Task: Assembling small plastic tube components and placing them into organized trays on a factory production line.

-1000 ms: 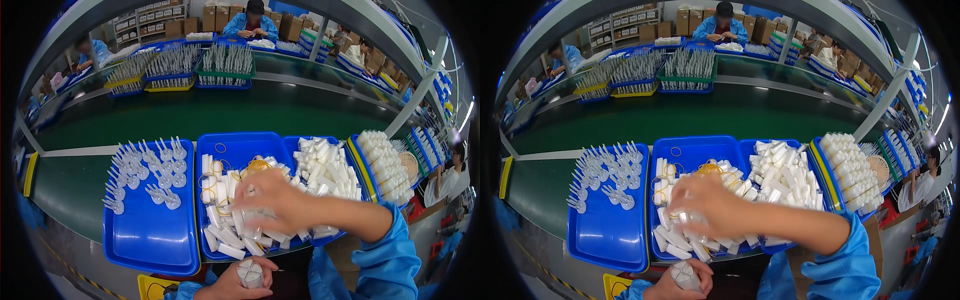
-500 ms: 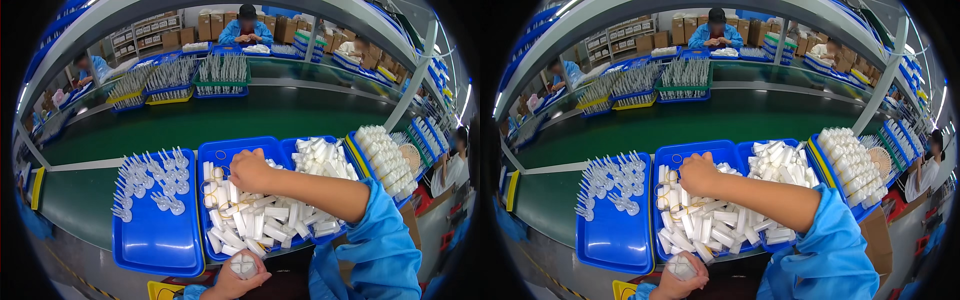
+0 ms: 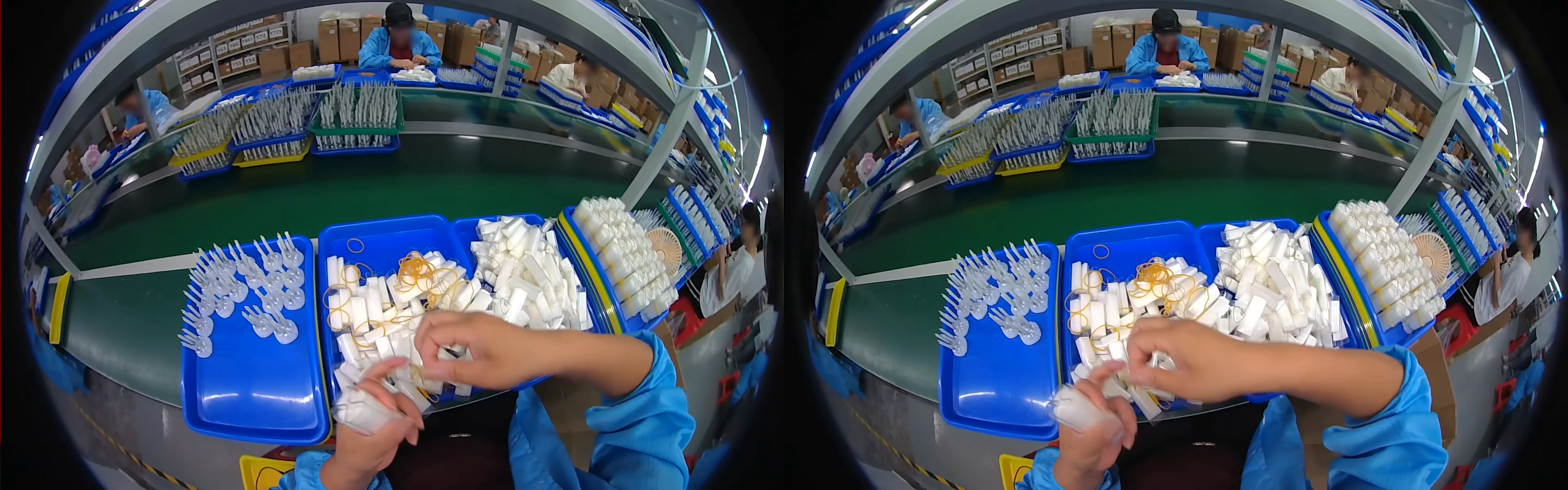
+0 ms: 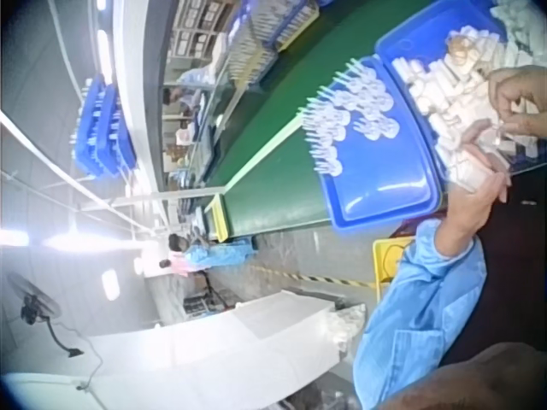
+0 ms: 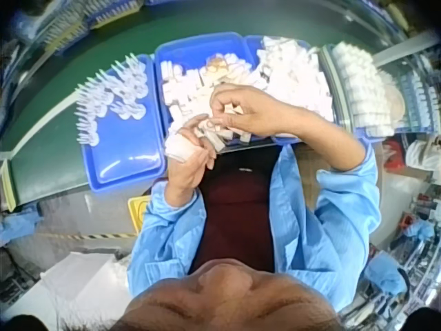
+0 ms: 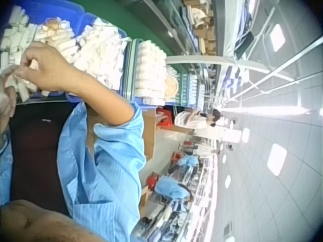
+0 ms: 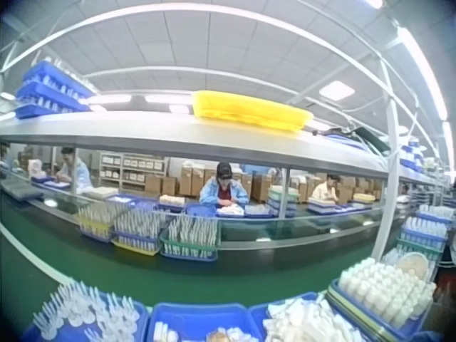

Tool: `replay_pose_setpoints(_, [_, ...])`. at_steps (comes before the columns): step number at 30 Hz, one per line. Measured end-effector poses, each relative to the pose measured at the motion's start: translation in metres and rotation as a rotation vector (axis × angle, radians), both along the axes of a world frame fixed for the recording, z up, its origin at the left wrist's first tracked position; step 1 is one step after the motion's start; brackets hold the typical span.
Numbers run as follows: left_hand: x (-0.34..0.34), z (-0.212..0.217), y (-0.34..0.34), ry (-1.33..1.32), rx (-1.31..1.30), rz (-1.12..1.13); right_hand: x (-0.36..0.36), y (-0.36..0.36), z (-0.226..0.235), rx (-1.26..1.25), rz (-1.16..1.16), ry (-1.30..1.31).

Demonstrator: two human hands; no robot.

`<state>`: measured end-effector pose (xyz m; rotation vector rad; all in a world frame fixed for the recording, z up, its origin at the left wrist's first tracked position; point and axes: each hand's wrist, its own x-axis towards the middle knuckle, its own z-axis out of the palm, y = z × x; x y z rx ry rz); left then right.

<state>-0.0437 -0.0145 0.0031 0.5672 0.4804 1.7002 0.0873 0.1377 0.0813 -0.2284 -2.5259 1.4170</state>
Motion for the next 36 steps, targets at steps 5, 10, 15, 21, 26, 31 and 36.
replay_pose_setpoints(5, [0.002, 0.002, -0.002, -0.39, 0.284, -0.743, 0.035, -0.027, -0.012, -0.807, 0.022, -0.093])
replay_pose_setpoints(10, [-0.001, 0.006, -0.007, -0.154, 0.25, -0.62, 0.065, -0.039, -0.016, -1.368, 0.128, 0.405])
replay_pose_setpoints(15, [0.021, -0.001, -0.006, 1.175, 0.125, 0.107, 0.071, -0.058, 0.006, -0.481, 0.122, -0.03])
replay_pose_setpoints(21, [0.011, 0.009, -0.001, 0.45, -0.203, -0.263, 0.068, -0.093, -0.023, -0.325, 0.461, 0.125])
replay_pose_setpoints(26, [0.022, -0.003, -0.002, 0.375, 0.079, 0.021, 0.098, -0.071, -0.043, -1.393, -0.297, 0.569])
replay_pose_setpoints(31, [0.035, -0.012, 0.004, 1.196, 0.22, 0.306, 0.057, -0.061, -0.021, -0.43, -0.202, 0.078])
replay_pose_setpoints(36, [0.027, -0.01, 0.008, 1.441, 0.218, 0.428, 0.029, -0.067, -0.052, 0.154, -0.364, 0.263])
